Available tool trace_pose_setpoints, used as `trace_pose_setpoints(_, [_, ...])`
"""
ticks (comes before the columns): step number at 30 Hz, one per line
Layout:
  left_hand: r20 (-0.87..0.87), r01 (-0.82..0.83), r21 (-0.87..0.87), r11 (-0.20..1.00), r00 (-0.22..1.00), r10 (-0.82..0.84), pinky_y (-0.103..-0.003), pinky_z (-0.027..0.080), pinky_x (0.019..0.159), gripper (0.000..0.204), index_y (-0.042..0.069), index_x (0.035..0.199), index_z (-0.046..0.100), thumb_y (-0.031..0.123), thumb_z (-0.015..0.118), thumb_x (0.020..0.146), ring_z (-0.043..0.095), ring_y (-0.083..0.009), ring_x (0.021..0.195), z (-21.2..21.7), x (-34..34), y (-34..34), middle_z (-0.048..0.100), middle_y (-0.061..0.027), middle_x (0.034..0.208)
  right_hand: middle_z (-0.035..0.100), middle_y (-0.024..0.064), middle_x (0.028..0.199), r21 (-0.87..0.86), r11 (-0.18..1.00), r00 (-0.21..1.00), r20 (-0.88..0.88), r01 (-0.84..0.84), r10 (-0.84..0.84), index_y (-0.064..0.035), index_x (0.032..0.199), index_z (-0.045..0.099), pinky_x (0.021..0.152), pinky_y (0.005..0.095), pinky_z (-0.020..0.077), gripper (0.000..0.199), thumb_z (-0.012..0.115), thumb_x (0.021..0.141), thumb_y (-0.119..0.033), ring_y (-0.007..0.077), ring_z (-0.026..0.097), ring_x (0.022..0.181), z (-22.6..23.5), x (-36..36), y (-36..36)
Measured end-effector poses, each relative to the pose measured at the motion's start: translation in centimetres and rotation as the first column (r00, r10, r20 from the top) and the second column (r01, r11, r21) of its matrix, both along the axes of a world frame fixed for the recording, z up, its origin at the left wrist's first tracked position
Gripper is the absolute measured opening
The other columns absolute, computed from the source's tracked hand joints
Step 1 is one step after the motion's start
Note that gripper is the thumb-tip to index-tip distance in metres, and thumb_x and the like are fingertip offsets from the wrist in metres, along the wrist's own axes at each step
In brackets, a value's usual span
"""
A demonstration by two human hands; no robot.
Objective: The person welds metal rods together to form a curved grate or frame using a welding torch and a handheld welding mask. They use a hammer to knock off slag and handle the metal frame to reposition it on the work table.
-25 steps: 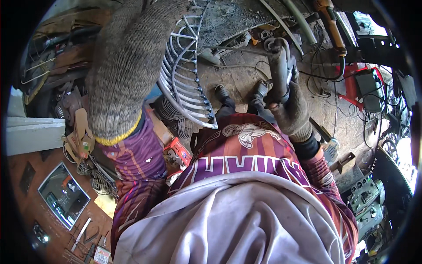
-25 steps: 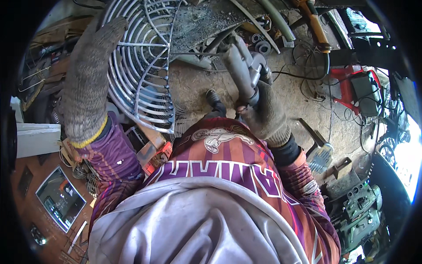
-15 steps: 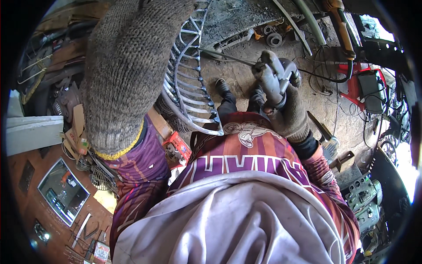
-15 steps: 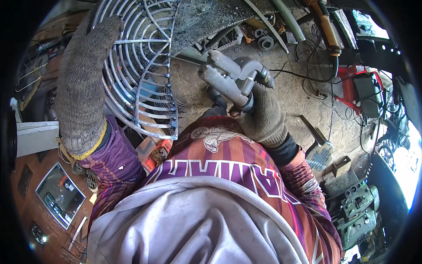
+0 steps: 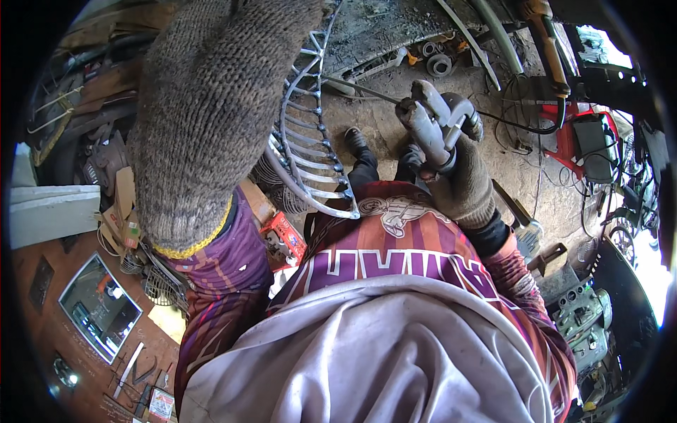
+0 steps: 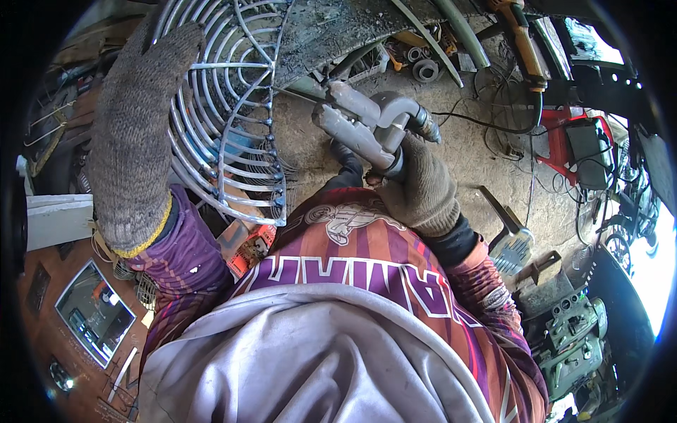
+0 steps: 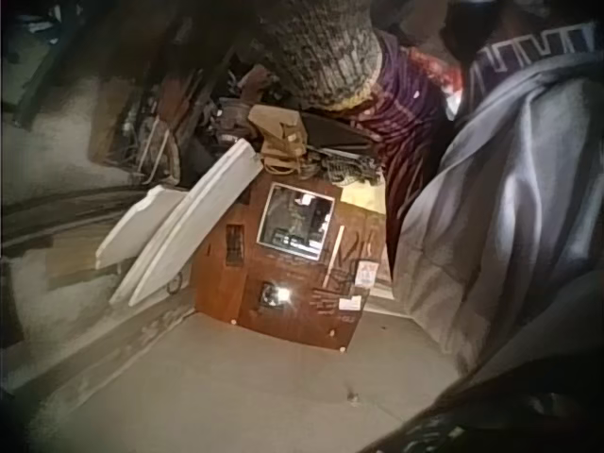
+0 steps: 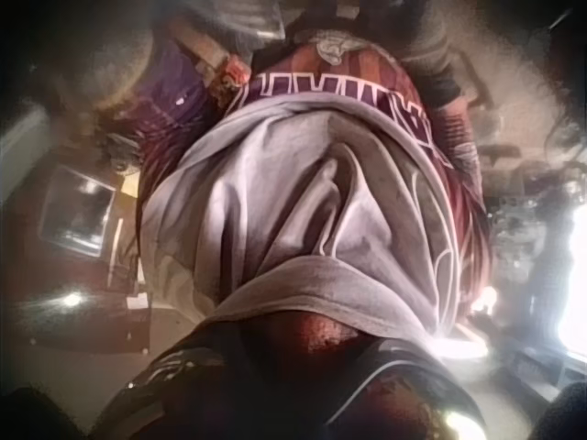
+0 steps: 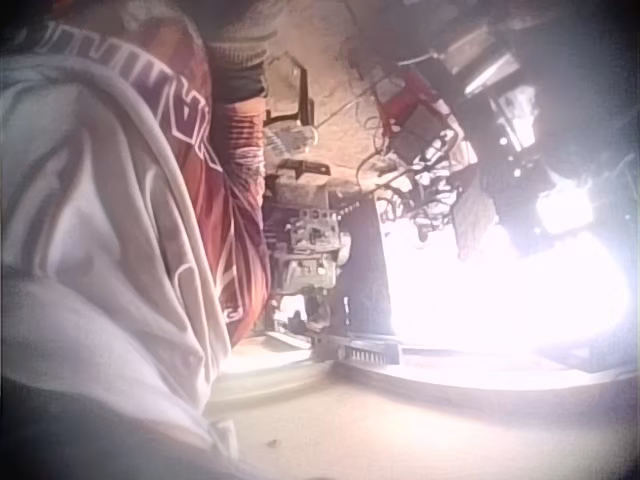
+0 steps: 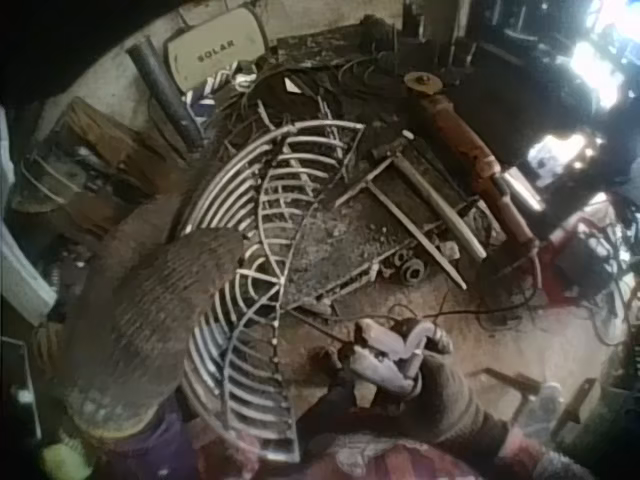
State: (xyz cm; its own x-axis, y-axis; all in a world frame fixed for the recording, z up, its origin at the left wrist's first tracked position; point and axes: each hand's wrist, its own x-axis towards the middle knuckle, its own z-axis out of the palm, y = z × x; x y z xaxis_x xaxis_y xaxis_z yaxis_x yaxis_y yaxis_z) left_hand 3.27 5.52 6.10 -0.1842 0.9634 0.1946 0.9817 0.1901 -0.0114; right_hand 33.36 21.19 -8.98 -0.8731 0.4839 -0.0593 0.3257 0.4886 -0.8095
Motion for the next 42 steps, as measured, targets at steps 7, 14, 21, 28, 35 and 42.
trace_pose_setpoints(7, [0.052,0.026,0.067,0.997,0.998,-0.03,-0.043,0.047,0.103,0.038,0.017,0.13,0.062,0.027,0.044,0.099,0.057,-0.0328,0.123,-0.8,-0.2,1.0,0.058,-0.014,0.135,0.067,0.0232,0.097,0.016,0.998,0.993,-0.098,0.065,-0.063,-0.0012,0.125,0.054,0.076,0.0464,0.0529,0.063,0.08,0.07,-0.018,0.0424,0.066,0.089,-1.3,-0.1,-0.4])
trace_pose_setpoints(14, [0.041,-0.139,0.011,0.99,0.99,0.138,-0.041,0.051,0.098,0.035,0.018,0.129,0.063,0.021,0.046,0.098,0.059,-0.0304,0.121,1.6,3.6,2.6,0.058,-0.0121,0.135,0.066,0.0237,0.098,0.05,0.999,0.994,-0.105,0.005,0.0,-0.0005,0.126,0.052,0.075,0.0469,0.0528,0.066,0.08,0.07,-0.021,0.0435,0.066,0.088,-0.6,-0.4,-0.1])
trace_pose_setpoints(21, [-0.055,-0.103,-0.063,0.993,0.994,0.099,-0.041,0.05,0.099,0.036,0.02,0.131,0.061,0.018,0.047,0.098,0.059,-0.03,0.121,0.6,2.6,3.1,0.057,-0.0112,0.136,0.065,0.0208,0.111,0.047,0.999,1.0,0.023,-0.001,0.0,-0.0008,0.133,0.046,0.088,0.0417,0.051,0.064,0.075,0.079,-0.018,0.0375,0.066,0.103,-0.6,0.0,-0.1])
trace_pose_setpoints(28, [0.01,0.059,0.041,0.997,0.998,-0.06,-0.041,0.048,0.103,0.037,0.017,0.133,0.06,0.019,0.046,0.098,0.058,-0.0303,0.122,0.5,0.7,0.6,0.057,-0.0109,0.136,0.067,0.0239,0.098,0.056,0.998,0.997,-0.07,-0.02,0.024,0.0008,0.124,0.055,0.075,0.0476,0.0532,0.062,0.079,0.07,-0.02,0.0436,0.066,0.088,-0.8,-0.5,0.1])
trace_pose_setpoints(35, [-0.04,0.103,0.061,0.993,0.994,-0.101,-0.039,0.051,0.098,0.037,0.016,0.134,0.059,0.02,0.045,0.099,0.061,-0.0276,0.115,-0.8,-0.2,1.3,0.059,-0.0109,0.134,0.067,0.0212,0.095,-0.01,1.0,0.998,0.056,-0.004,0.004,-0.0032,0.122,0.058,0.071,0.0462,0.0538,0.056,0.077,0.072,-0.023,0.0408,0.067,0.083,1.1,-1.2,0.1])
trace_pose_setpoints(42, [0.081,0.063,-0.035,0.997,0.995,-0.06,-0.036,0.052,0.095,0.036,0.015,0.134,0.058,0.021,0.045,0.101,0.063,-0.0253,0.112,0.4,0.3,1.1,0.059,-0.0115,0.132,0.066,0.0185,0.091,0.123,0.987,0.994,-0.038,-0.1,0.106,-0.0036,0.12,0.058,0.066,0.0469,0.0529,0.054,0.076,0.072,-0.023,0.0397,0.066,0.078,2.3,-1.4,0.3])
